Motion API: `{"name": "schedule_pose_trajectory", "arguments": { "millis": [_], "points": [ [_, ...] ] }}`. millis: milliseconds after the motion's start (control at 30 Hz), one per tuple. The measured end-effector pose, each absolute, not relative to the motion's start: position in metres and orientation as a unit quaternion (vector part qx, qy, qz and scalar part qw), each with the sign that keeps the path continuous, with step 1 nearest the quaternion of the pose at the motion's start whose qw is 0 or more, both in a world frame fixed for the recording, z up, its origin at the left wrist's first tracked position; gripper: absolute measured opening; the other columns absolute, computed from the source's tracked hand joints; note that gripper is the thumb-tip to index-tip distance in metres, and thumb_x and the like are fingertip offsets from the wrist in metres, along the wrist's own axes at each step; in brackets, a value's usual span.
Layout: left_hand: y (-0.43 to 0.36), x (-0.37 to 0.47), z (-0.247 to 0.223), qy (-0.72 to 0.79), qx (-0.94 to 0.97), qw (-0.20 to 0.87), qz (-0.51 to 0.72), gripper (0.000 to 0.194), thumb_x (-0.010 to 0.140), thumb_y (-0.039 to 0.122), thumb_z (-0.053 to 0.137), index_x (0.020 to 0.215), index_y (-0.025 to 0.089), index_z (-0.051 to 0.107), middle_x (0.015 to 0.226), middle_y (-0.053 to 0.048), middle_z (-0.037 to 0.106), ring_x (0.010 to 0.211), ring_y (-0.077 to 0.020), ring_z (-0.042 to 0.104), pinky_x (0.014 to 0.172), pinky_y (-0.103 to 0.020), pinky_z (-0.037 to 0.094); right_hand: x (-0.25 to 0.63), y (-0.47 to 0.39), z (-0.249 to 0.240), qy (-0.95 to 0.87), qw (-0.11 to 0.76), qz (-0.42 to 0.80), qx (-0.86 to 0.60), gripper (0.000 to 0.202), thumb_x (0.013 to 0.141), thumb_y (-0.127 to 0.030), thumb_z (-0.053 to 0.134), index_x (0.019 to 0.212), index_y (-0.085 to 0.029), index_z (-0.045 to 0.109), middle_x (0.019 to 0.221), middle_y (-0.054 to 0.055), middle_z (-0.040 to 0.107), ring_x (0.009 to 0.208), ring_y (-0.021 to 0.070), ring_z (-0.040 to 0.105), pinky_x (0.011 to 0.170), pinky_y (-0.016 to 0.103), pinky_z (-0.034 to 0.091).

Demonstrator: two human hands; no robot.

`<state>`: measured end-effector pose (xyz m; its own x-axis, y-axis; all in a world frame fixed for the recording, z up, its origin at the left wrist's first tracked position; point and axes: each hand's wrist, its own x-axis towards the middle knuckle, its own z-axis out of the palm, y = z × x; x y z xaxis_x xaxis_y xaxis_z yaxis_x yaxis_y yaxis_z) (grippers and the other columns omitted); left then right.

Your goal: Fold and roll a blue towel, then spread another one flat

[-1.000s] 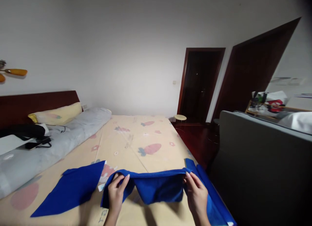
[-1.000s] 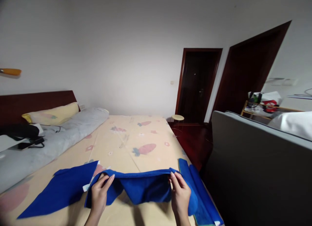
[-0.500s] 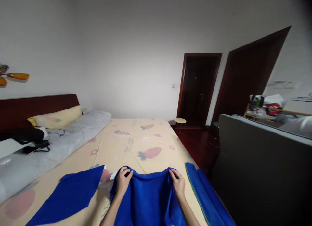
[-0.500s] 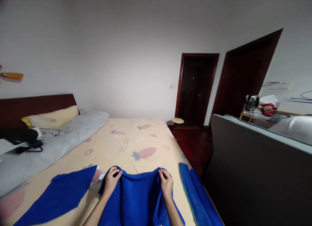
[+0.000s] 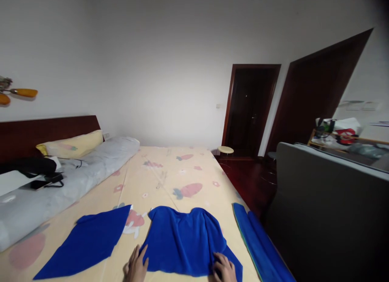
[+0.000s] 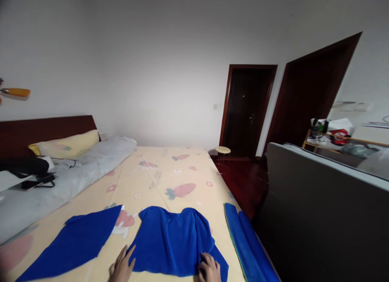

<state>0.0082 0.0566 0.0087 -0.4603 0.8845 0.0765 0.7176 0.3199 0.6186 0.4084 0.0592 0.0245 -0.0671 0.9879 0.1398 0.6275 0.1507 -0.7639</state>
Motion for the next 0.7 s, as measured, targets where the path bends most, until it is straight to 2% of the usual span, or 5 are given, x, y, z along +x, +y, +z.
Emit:
{"name": "schedule_pose_trajectory", "arguments": {
  "millis": [200, 300, 433, 567, 700],
  "points": [
    [0.047, -0.014, 0.005, 0.795, 0.442, 0.133, 0.392, 0.031, 0.064, 0.041, 0.054, 0.089, 0.027, 0.066, 0.103, -0.01, 0.072, 0.11, -0.0312, 0.061, 0.1, -0.044, 0.043, 0.435, 0.051, 0.013, -0.625, 0.345, 0.242, -0.657, 0.015, 0.059, -0.039, 0.064, 0.07, -0.037, 0.075, 0.124, 0.009, 0.065, 0.121, 0.041, 0.05, 0.094, 0.057, 0.036],
    [0.055, -0.02, 0.007, 0.787, 0.404, 0.189, 0.427, 0.028, 0.063, 0.049, 0.053, 0.077, 0.026, 0.063, 0.09, -0.009, 0.074, 0.098, -0.0315, 0.066, 0.091, -0.04, 0.05, 0.433, 0.061, 0.019, -0.565, 0.391, 0.293, -0.665, 0.018, 0.057, -0.044, 0.063, 0.066, -0.033, 0.073, 0.1, 0.008, 0.072, 0.105, 0.0364, 0.058, 0.094, 0.053, 0.039],
    [0.065, -0.024, 0.01, 0.766, 0.412, 0.226, 0.438, 0.016, 0.062, 0.04, 0.049, 0.063, 0.027, 0.06, 0.075, -0.003, 0.075, 0.084, -0.0258, 0.07, 0.079, -0.032, 0.053, 0.424, 0.085, 0.024, -0.506, 0.428, 0.363, -0.655, 0.035, 0.056, -0.048, 0.058, 0.08, -0.027, 0.072, 0.085, 0.004, 0.073, 0.089, 0.0287, 0.065, 0.088, 0.044, 0.048],
    [0.066, -0.032, 0.012, 0.75, 0.43, 0.251, 0.435, 0.015, 0.055, 0.035, 0.05, 0.057, 0.026, 0.062, 0.071, -0.003, 0.076, 0.08, -0.0246, 0.071, 0.077, -0.029, 0.055, 0.422, 0.11, 0.03, -0.502, 0.41, 0.364, -0.669, 0.037, 0.055, -0.041, 0.057, 0.081, -0.021, 0.072, 0.089, 0.007, 0.075, 0.09, 0.0264, 0.069, 0.086, 0.037, 0.052],
    [0.056, -0.056, 0.014, 0.77, 0.408, 0.241, 0.428, 0.017, 0.052, 0.032, 0.05, 0.06, 0.025, 0.064, 0.077, -0.005, 0.078, 0.087, -0.0275, 0.072, 0.083, -0.033, 0.056, 0.437, 0.138, 0.049, -0.515, 0.38, 0.308, -0.704, 0.033, 0.063, -0.039, 0.052, 0.083, -0.02, 0.072, 0.094, 0.009, 0.075, 0.098, 0.0267, 0.068, 0.09, 0.037, 0.05]
  ]
}}
